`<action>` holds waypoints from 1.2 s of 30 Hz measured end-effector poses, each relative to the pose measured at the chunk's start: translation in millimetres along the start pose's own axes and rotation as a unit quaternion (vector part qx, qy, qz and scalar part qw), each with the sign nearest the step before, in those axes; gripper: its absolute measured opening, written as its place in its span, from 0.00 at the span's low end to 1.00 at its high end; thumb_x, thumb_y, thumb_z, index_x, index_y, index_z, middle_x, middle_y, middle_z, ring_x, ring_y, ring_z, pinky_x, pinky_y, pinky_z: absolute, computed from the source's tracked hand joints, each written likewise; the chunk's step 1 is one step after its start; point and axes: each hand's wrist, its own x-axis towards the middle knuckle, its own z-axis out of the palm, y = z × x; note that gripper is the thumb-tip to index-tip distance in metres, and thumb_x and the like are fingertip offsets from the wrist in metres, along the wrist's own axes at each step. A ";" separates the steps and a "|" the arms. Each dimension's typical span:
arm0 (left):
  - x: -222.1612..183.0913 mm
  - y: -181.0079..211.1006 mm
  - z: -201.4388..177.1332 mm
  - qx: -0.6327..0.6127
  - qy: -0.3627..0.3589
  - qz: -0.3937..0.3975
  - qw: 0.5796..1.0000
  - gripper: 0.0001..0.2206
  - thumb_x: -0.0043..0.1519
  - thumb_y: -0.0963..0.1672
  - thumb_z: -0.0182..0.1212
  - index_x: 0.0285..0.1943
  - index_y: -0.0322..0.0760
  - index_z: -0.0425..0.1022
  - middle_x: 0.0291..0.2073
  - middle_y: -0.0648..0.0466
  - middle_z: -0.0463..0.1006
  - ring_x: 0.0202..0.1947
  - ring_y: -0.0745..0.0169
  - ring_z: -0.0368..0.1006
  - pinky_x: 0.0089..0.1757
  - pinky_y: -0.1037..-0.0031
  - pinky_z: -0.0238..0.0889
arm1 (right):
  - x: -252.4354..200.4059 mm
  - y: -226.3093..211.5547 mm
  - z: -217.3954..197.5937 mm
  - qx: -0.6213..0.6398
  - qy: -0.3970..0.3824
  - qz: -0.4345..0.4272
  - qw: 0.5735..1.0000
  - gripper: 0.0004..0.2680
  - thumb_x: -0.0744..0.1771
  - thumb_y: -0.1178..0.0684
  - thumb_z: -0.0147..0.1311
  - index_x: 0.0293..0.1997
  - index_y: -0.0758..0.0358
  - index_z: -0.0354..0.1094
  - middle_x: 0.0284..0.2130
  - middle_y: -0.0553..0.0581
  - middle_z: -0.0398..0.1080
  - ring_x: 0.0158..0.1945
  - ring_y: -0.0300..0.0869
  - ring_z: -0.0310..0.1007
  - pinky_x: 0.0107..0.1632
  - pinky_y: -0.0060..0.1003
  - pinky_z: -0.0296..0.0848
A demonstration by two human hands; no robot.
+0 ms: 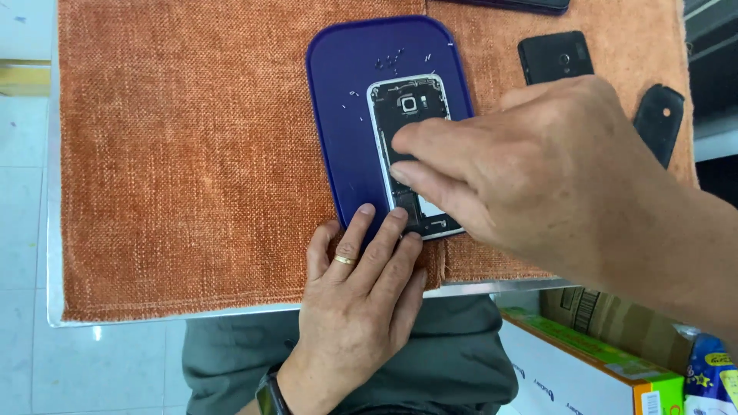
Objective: Using a precision screwdriver to remove screws from a mobile phone during a repair process.
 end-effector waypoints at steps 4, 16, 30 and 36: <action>-0.4 0.4 1.1 0.021 0.007 0.013 1.000 0.11 0.66 0.45 0.65 0.54 0.35 0.79 0.59 0.46 0.77 0.61 0.41 0.72 0.56 0.45 0.62 | 2.2 -3.8 -7.5 -0.003 -0.030 -0.001 1.000 0.11 0.69 0.57 0.62 0.58 0.56 0.73 0.36 0.46 0.77 0.28 0.38 0.75 0.24 0.35 0.73; -2.8 0.8 0.4 0.027 0.009 0.012 1.000 0.11 0.67 0.45 0.63 0.55 0.36 0.78 0.60 0.47 0.77 0.62 0.41 0.72 0.57 0.47 0.61 | 9.0 -4.1 -11.8 0.128 -0.072 0.015 0.989 0.18 0.67 0.61 0.49 0.66 0.65 0.68 0.52 0.59 0.76 0.44 0.48 0.79 0.30 0.44 0.77; 7.3 7.5 -1.5 0.066 -0.044 -0.020 0.997 0.12 0.65 0.48 0.61 0.53 0.41 0.73 0.64 0.51 0.75 0.64 0.41 0.69 0.54 0.46 0.58 | 5.0 1.9 -7.0 0.134 -0.047 -0.008 0.990 0.14 0.67 0.59 0.57 0.60 0.62 0.74 0.48 0.58 0.80 0.47 0.49 0.80 0.40 0.43 0.78; 8.7 7.0 -3.3 0.057 -0.027 -0.034 0.997 0.14 0.64 0.49 0.62 0.53 0.40 0.75 0.60 0.51 0.76 0.61 0.42 0.69 0.54 0.44 0.59 | 8.3 -1.8 -6.1 0.064 -0.028 0.012 0.997 0.11 0.68 0.52 0.60 0.54 0.63 0.77 0.39 0.50 0.81 0.35 0.43 0.80 0.35 0.41 0.75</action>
